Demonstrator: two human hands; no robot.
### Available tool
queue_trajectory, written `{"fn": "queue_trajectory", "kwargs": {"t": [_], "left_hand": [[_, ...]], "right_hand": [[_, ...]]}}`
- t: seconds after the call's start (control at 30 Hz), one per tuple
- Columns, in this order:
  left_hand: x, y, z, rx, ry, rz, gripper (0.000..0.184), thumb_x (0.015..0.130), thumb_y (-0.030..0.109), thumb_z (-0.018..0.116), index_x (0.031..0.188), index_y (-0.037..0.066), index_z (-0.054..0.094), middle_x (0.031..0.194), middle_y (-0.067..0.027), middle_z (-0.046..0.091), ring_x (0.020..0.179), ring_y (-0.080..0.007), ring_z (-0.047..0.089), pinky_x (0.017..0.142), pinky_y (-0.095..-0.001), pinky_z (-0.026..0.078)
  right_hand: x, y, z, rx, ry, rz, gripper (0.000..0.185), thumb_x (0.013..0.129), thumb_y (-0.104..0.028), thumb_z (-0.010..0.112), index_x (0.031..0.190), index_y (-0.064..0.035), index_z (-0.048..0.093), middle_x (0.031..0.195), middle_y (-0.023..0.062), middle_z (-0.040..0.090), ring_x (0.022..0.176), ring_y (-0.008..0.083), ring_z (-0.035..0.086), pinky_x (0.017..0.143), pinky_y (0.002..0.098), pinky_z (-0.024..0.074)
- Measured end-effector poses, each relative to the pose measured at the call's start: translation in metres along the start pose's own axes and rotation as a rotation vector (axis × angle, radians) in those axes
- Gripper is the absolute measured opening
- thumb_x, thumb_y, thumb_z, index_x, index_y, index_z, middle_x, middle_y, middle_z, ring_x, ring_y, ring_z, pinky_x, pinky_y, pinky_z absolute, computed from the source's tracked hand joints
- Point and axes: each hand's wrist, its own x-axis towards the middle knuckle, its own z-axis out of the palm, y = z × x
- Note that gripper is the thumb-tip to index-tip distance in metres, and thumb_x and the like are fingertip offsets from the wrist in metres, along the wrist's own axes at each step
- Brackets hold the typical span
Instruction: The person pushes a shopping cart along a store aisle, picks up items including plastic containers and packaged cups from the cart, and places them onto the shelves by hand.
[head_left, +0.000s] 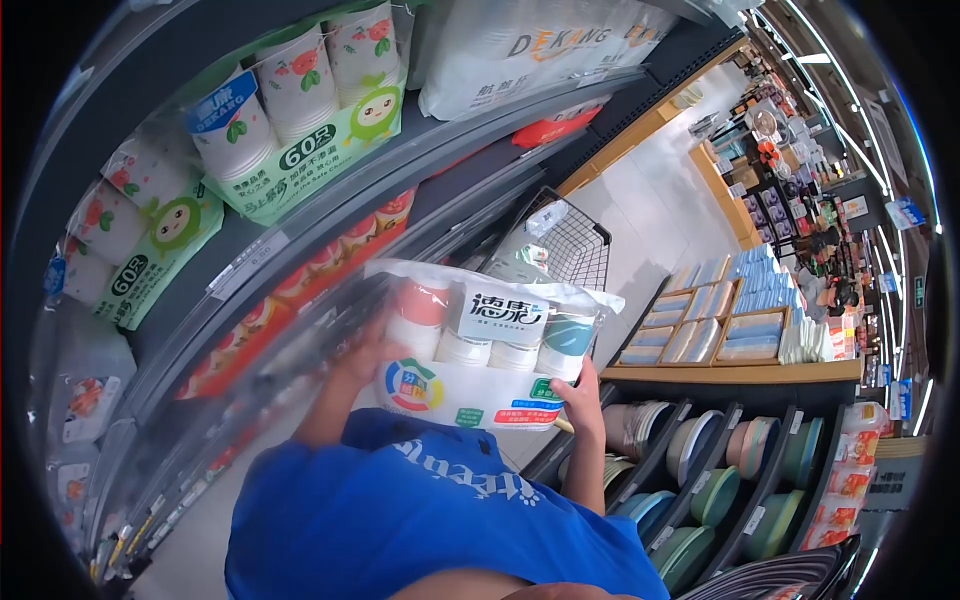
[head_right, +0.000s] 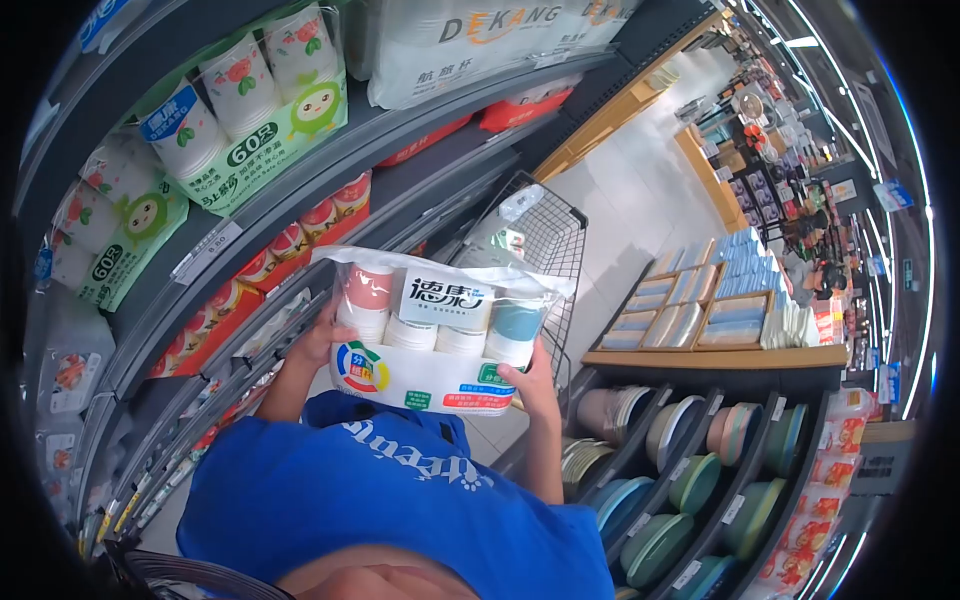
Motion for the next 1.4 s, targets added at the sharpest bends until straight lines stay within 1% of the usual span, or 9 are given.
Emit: {"fn": "queue_trajectory", "kwargs": {"t": [0.17, 0.2, 0.37, 0.47, 0.5, 0.7, 1.2, 1.33, 1.4], "left_hand": [[-0.003, 0.005, -0.013, 0.533, -0.079, -0.257, 0.075, 0.075, 0.011, 0.082, 0.141, 0.000, 0.050, 0.145, -0.0141, 0.052, 0.130, -0.0193, 0.052, 0.106, -0.0334, 0.043], [0.002, 0.008, 0.002, 0.669, 0.017, 0.367, 0.061, 0.076, 0.013, 0.082, 0.130, 0.000, 0.058, 0.132, -0.0137, 0.060, 0.124, -0.0243, 0.056, 0.105, -0.0354, 0.045], [0.005, 0.000, -0.014, 0.915, 0.087, 0.780, 0.049, 0.078, 0.014, 0.078, 0.121, -0.001, 0.060, 0.122, -0.0174, 0.063, 0.121, -0.0350, 0.058, 0.107, -0.0429, 0.044], [0.000, -0.009, -0.017, 1.044, 0.289, 1.005, 0.043, 0.080, 0.015, 0.076, 0.118, -0.001, 0.062, 0.122, -0.0186, 0.064, 0.121, -0.0369, 0.058, 0.107, -0.0460, 0.043], [-0.003, -0.009, -0.011, 1.005, 0.345, 1.041, 0.040, 0.080, 0.014, 0.075, 0.116, -0.001, 0.063, 0.121, -0.0195, 0.064, 0.121, -0.0382, 0.058, 0.107, -0.0475, 0.043], [-0.004, -0.102, -0.073, 1.010, 0.757, 0.862, 0.051, 0.079, 0.018, 0.077, 0.122, -0.001, 0.059, 0.126, -0.0200, 0.061, 0.124, -0.0384, 0.055, 0.109, -0.0470, 0.040], [0.061, -0.160, -0.173, 1.106, 0.969, 0.710, 0.037, 0.087, 0.011, 0.062, 0.123, 0.002, 0.059, 0.124, -0.0227, 0.056, 0.118, -0.0427, 0.053, 0.103, -0.0471, 0.042], [0.094, -0.234, -0.248, 1.042, 0.995, 0.569, 0.038, 0.090, 0.004, 0.053, 0.127, 0.001, 0.060, 0.125, -0.0224, 0.059, 0.125, -0.0477, 0.048, 0.108, -0.0513, 0.038], [0.104, -0.255, -0.289, 1.084, 0.931, 0.210, 0.038, 0.094, 0.016, 0.055, 0.129, 0.003, 0.062, 0.132, -0.0207, 0.060, 0.130, -0.0434, 0.048, 0.111, -0.0482, 0.038]], "right_hand": [[-0.002, 0.002, 0.008, -0.377, 0.042, -0.041, 0.081, 0.072, -0.014, 0.086, 0.141, -0.0013, 0.045, 0.128, 0.0129, 0.062, 0.117, 0.0252, 0.060, 0.101, 0.0376, 0.0473], [0.002, -0.003, 0.020, -0.438, 0.066, -0.177, 0.080, 0.074, -0.014, 0.084, 0.142, -0.0014, 0.046, 0.134, 0.0150, 0.058, 0.123, 0.0280, 0.057, 0.105, 0.0394, 0.0442], [0.026, 0.026, 0.033, -0.764, 0.197, -0.542, 0.075, 0.085, -0.018, 0.074, 0.150, -0.0019, 0.040, 0.148, 0.0221, 0.046, 0.138, 0.0405, 0.043, 0.115, 0.0456, 0.0350], [0.029, 0.035, 0.044, -0.838, 0.276, -0.434, 0.078, 0.083, -0.015, 0.074, 0.151, -0.0018, 0.037, 0.149, 0.0222, 0.044, 0.139, 0.0396, 0.041, 0.115, 0.0460, 0.0342], [0.025, 0.031, 0.046, -0.907, 0.242, -0.413, 0.077, 0.085, -0.008, 0.074, 0.151, -0.0008, 0.036, 0.144, 0.0190, 0.046, 0.136, 0.0315, 0.048, 0.113, 0.0405, 0.0383], [0.009, 0.021, 0.060, -0.803, 0.126, -0.260, 0.071, 0.084, -0.011, 0.076, 0.146, -0.0027, 0.042, 0.138, 0.0200, 0.050, 0.127, 0.0342, 0.053, 0.106, 0.0438, 0.0441], [-0.019, 0.092, 0.005, -1.145, -0.109, -0.066, 0.071, 0.082, -0.028, 0.079, 0.139, -0.0002, 0.049, 0.137, 0.0244, 0.052, 0.129, 0.0429, 0.049, 0.109, 0.0461, 0.0419], [-0.044, 0.138, -0.055, -1.220, -0.025, 0.223, 0.080, 0.074, -0.040, 0.084, 0.140, -0.0074, 0.051, 0.137, 0.0237, 0.052, 0.129, 0.0440, 0.049, 0.110, 0.0494, 0.0399], [-0.062, 0.161, -0.082, -1.311, 0.005, 0.356, 0.082, 0.071, -0.045, 0.085, 0.139, -0.0120, 0.053, 0.135, 0.0223, 0.053, 0.128, 0.0430, 0.050, 0.110, 0.0512, 0.0376]]}}
